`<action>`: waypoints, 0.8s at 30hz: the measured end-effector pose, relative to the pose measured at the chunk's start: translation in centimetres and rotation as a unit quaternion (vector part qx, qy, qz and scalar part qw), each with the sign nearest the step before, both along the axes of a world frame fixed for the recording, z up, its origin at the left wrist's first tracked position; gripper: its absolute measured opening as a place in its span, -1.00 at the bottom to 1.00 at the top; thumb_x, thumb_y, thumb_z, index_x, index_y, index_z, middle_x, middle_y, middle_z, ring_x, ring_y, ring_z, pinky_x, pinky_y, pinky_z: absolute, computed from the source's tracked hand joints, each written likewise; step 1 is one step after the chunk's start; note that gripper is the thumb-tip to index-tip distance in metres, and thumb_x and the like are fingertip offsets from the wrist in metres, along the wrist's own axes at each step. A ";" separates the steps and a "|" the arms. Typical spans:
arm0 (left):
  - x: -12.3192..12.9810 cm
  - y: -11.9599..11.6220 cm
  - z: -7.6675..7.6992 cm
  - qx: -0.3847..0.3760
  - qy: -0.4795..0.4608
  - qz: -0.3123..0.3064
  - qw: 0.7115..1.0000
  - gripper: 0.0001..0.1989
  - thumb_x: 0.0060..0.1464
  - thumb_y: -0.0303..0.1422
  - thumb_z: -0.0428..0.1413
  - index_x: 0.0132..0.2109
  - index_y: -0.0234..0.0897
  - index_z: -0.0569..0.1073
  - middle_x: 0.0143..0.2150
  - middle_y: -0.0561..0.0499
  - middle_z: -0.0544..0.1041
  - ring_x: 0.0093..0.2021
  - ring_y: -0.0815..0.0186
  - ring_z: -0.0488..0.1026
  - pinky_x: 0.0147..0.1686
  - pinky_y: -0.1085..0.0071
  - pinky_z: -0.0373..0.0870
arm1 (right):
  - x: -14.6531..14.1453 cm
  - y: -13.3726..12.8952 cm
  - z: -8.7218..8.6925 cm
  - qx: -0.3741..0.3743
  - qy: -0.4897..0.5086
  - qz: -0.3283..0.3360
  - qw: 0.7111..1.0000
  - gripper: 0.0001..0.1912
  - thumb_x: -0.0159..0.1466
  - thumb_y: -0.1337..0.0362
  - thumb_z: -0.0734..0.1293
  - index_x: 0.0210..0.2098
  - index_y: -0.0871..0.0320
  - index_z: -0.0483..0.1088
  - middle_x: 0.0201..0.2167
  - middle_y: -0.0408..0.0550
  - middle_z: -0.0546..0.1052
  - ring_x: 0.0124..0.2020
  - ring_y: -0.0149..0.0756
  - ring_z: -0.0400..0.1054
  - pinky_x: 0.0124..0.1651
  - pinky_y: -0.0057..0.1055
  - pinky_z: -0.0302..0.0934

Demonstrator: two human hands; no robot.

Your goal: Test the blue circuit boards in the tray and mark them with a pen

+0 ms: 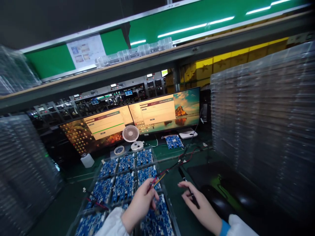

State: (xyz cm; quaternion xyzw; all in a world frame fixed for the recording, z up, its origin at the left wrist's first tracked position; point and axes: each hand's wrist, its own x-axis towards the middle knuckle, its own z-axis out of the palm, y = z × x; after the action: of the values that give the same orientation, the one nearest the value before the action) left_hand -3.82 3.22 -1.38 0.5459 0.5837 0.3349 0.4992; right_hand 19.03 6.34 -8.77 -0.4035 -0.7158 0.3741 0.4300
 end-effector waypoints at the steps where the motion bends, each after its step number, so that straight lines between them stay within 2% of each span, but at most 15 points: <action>1: 0.4 -0.4 -0.3 -0.010 0.000 0.002 1.000 -0.60 0.15 -0.36 -0.21 0.13 -0.33 0.13 -0.36 0.06 0.34 -0.58 0.45 0.24 -0.59 0.51 0.23 | 0.0 0.0 0.0 -0.003 0.002 -0.004 1.000 -0.63 0.26 0.11 0.15 0.00 0.12 0.24 -0.10 0.05 0.43 -0.29 -0.34 0.38 -0.15 -0.34 0.33; 3: 1.2 -1.3 -0.5 -0.001 0.037 -0.001 0.999 -0.60 0.16 -0.37 -0.24 0.13 -0.27 0.17 -0.33 0.04 0.34 -0.52 0.40 0.28 -0.57 0.47 0.26 | 0.1 0.1 0.0 -0.010 0.006 -0.013 1.000 -0.61 0.26 0.09 0.15 0.02 0.12 0.22 -0.10 0.05 0.42 -0.26 -0.32 0.38 -0.13 -0.32 0.33; 5: 1.8 -2.3 -0.1 0.056 0.110 -0.022 0.992 -0.65 0.16 -0.39 -0.23 0.01 -0.27 0.32 -0.28 0.00 0.36 -0.37 0.34 0.35 -0.36 0.39 0.34 | 0.1 0.1 -0.1 -0.018 0.010 -0.017 1.000 -0.60 0.26 0.08 0.15 0.02 0.12 0.21 -0.11 0.04 0.42 -0.24 -0.30 0.38 -0.12 -0.29 0.33; 7: 2.5 -3.2 0.6 0.113 0.172 -0.035 0.978 -0.71 0.17 -0.37 -0.18 -0.13 -0.29 0.40 -0.21 -0.05 0.40 -0.18 0.28 0.36 -0.10 0.33 0.30 | 0.2 0.1 -0.3 -0.025 0.014 -0.017 0.999 -0.60 0.25 0.08 0.17 0.03 0.10 0.20 -0.11 0.03 0.41 -0.21 -0.28 0.37 -0.10 -0.26 0.32; 9: 3.3 -3.9 1.4 0.129 0.206 -0.032 0.969 -0.71 0.21 -0.28 -0.16 -0.15 -0.30 0.41 -0.14 -0.08 0.40 -0.09 0.24 0.35 0.00 0.30 0.24 | 0.2 0.1 -0.5 -0.030 0.021 -0.016 0.999 -0.59 0.24 0.08 0.17 0.05 0.08 0.18 -0.06 0.04 0.39 -0.15 -0.26 0.37 -0.07 -0.24 0.32; 13: 4.5 -4.6 1.6 0.151 0.215 -0.033 0.964 -0.55 0.28 -0.19 -0.27 0.01 -0.30 0.39 -0.05 -0.15 0.39 -0.03 0.22 0.35 0.02 0.31 0.25 | 0.1 0.4 -0.9 -0.039 0.048 -0.021 0.998 -0.55 0.27 0.07 0.15 0.11 0.04 0.08 0.14 0.08 0.23 -0.03 -0.25 0.34 0.00 -0.19 0.32; 17: 4.7 -4.8 0.2 0.151 0.207 0.011 0.966 -0.51 0.28 -0.22 -0.29 0.16 -0.36 0.32 0.09 -0.22 0.36 0.09 0.20 0.31 0.10 0.32 0.22 | -0.2 0.4 -1.0 -0.043 0.067 -0.006 0.997 -0.56 0.29 0.06 0.14 0.12 0.00 0.03 0.22 0.08 0.14 -0.01 -0.25 0.35 0.01 -0.18 0.33; 20: 4.9 -5.1 -0.9 0.164 0.193 0.001 0.967 -0.52 0.27 -0.26 -0.27 0.18 -0.31 0.32 0.09 -0.18 0.38 0.10 0.22 0.32 0.12 0.33 0.22 | -0.4 0.2 -0.8 -0.037 0.063 0.012 0.997 -0.58 0.29 0.07 0.15 0.11 0.01 0.07 0.20 0.06 0.19 0.01 -0.25 0.34 0.05 -0.18 0.31; 22: 5.3 -5.5 -1.4 0.159 0.173 0.006 0.972 -0.52 0.27 -0.30 -0.29 0.23 -0.27 0.24 -0.01 -0.14 0.44 0.01 0.25 0.39 0.04 0.35 0.29 | -0.4 0.0 -0.6 -0.031 0.057 0.020 0.998 -0.58 0.29 0.06 0.15 0.10 0.02 0.10 0.17 0.07 0.23 0.01 -0.25 0.34 0.05 -0.19 0.31; 24: 5.9 -5.8 -1.8 0.123 0.141 0.028 0.982 -0.52 0.27 -0.30 -0.30 0.28 -0.27 0.10 -0.13 -0.09 0.48 -0.23 0.31 0.46 -0.18 0.40 0.37 | -0.4 -0.2 -0.3 -0.025 0.050 0.023 0.998 -0.57 0.30 0.04 0.15 0.10 0.05 0.12 0.15 0.09 0.27 0.00 -0.24 0.34 0.05 -0.19 0.31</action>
State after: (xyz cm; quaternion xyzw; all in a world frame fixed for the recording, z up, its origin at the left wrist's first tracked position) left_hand 2.06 -2.60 -3.16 0.6280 0.6179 0.3374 0.3315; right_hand 18.66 6.19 -9.06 -0.3786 -0.6926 0.4215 0.4464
